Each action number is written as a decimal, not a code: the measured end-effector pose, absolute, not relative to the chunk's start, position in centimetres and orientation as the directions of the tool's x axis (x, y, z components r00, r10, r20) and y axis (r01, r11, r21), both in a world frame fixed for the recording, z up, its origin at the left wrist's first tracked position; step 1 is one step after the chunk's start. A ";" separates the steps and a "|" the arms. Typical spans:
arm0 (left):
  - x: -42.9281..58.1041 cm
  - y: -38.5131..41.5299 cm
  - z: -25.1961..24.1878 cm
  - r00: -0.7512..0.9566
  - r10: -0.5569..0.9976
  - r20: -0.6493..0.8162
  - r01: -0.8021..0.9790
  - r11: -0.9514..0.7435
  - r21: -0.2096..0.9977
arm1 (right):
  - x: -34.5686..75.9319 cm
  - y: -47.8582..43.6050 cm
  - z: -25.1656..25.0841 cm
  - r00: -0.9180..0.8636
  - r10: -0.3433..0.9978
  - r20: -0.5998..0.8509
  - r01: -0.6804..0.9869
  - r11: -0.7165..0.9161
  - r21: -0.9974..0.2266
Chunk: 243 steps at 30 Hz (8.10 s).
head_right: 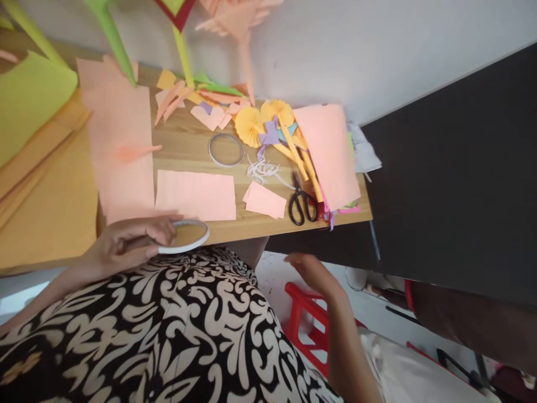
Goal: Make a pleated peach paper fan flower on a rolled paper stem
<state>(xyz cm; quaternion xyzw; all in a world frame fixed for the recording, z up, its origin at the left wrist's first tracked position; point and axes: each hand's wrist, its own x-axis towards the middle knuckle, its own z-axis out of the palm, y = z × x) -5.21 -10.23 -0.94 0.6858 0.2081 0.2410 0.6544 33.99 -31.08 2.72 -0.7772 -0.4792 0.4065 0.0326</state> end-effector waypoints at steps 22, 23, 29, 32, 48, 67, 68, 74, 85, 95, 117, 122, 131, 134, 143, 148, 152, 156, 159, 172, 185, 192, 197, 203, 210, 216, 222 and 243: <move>-5.3 -12.2 0.6 0.746 0.646 0.163 -0.097 -0.135 0.986 | 18.4 -18.4 2.7 -0.411 0.859 0.304 0.313 0.446 -0.839; -5.2 -12.1 0.5 0.734 0.649 0.201 -0.128 -0.159 0.979 | 18.3 -18.4 2.8 -0.384 0.856 0.346 0.330 0.477 -0.814; -4.9 -11.3 0.5 0.515 0.807 0.289 -0.104 -0.276 0.955 | 18.4 -18.8 3.5 -0.307 0.813 0.495 0.670 0.553 -0.495; -4.6 -11.0 0.7 0.518 0.797 0.311 -0.006 -0.360 0.933 | 18.6 -18.7 3.7 -0.325 0.798 0.508 0.745 0.547 -0.382; -3.0 -10.0 0.3 0.542 0.744 0.391 0.122 -0.530 0.839 | 18.5 -17.5 3.2 -0.356 0.787 0.504 0.797 0.537 -0.275; -2.0 -6.7 3.0 0.395 0.905 0.162 0.444 -0.342 0.828 | 23.9 -15.6 6.7 -0.600 0.736 0.315 0.789 0.609 0.081; -2.1 -6.1 3.0 0.371 0.912 0.173 0.452 -0.340 0.825 | 24.7 -15.4 7.2 -0.604 0.743 0.289 0.792 0.601 0.108; -2.3 -3.2 2.8 0.340 0.908 0.244 0.516 -0.397 0.759 | 28.0 -14.1 9.1 -0.639 0.755 0.148 0.767 0.608 0.205; -1.5 -2.9 -0.7 0.403 0.836 0.371 0.638 -0.548 0.541 | 28.9 -11.3 8.5 -0.693 0.721 0.004 0.689 0.661 0.297; -1.4 -2.4 0.0 0.470 0.840 0.271 0.705 -0.542 0.458 | 28.8 -8.9 8.6 -0.703 0.709 -0.055 0.679 0.693 0.242; -1.6 -2.4 1.1 0.483 0.863 0.147 0.743 -0.493 0.453 | 28.6 -8.0 8.0 -0.744 0.642 -0.186 0.619 0.767 0.171; -2.1 -2.7 0.7 0.493 0.852 0.176 0.730 -0.515 0.450 | 28.2 -7.8 8.2 -0.713 0.676 -0.188 0.652 0.737 0.176; -2.4 -2.5 0.3 0.473 0.875 0.106 0.752 -0.463 0.469 | 27.9 -7.8 8.1 -0.679 0.710 -0.189 0.682 0.705 0.197; -2.4 -2.6 0.3 0.471 0.877 0.095 0.757 -0.457 0.466 | 27.9 -7.8 8.0 -0.683 0.704 -0.194 0.681 0.710 0.179; -2.3 -2.4 0.4 0.533 0.834 0.141 0.736 -0.539 0.409 | 27.8 -7.7 8.0 -0.662 0.716 -0.221 0.685 0.698 0.209; -2.1 -2.5 0.4 0.542 0.827 0.149 0.742 -0.554 0.377 | 27.7 -7.5 8.1 -0.672 0.704 -0.231 0.661 0.710 0.243; -2.3 -2.4 0.4 0.555 0.816 0.162 0.729 -0.570 0.378 | 27.6 -7.4 8.1 -0.672 0.704 -0.230 0.657 0.710 0.253; -2.4 -2.4 0.3 0.546 0.822 0.162 0.731 -0.562 0.388 | 27.7 -7.4 8.0 -0.679 0.698 -0.227 0.652 0.715 0.253; -2.2 -2.4 0.2 0.539 0.827 0.159 0.737 -0.554 0.387 | 27.7 -7.4 7.9 -0.678 0.697 -0.231 0.652 0.717 0.247; -2.4 -2.4 0.1 0.548 0.825 0.140 0.745 -0.557 0.368 | 27.7 -7.3 7.7 -0.679 0.695 -0.238 0.657 0.719 0.225; -2.0 -2.4 0.4 0.546 0.824 0.149 0.739 -0.558 0.378 | 27.6 -7.4 7.6 -0.677 0.701 -0.223 0.673 0.713 0.197; -1.3 -2.3 1.2 0.565 0.805 0.181 0.735 -0.591 0.333 | 27.8 -7.4 7.5 -0.691 0.681 -0.243 0.668 0.730 0.145; -1.2 -2.4 1.6 0.525 0.848 0.080 0.786 -0.518 0.337 | 28.0 -7.4 7.0 -0.694 0.689 -0.208 0.675 0.724 0.145; -1.0 -2.3 1.4 0.538 0.834 0.125 0.771 -0.546 0.328 | 28.3 -7.5 6.9 -0.714 0.663 -0.227 0.653 0.747 0.129; -0.9 -2.2 1.2 0.522 0.843 0.127 0.789 -0.534 0.303 | 28.3 -7.5 7.0 -0.709 0.681 -0.183 0.674 0.731 0.110; -1.0 -2.0 1.3 0.523 0.845 0.108 0.797 -0.530 0.289 | 28.2 -7.4 7.0 -0.694 0.699 -0.174 0.685 0.715 0.138; -1.9 -2.5 2.3 0.511 0.813 0.280 0.773 -0.577 0.263 | 28.0 -7.7 6.3 -0.662 0.729 -0.172 0.685 0.682 0.257; -3.0 -8.7 -2.5 0.762 0.592 0.263 0.506 -0.797 0.328 | 28.3 -8.7 6.7 -0.476 0.857 -0.197 0.806 0.515 0.291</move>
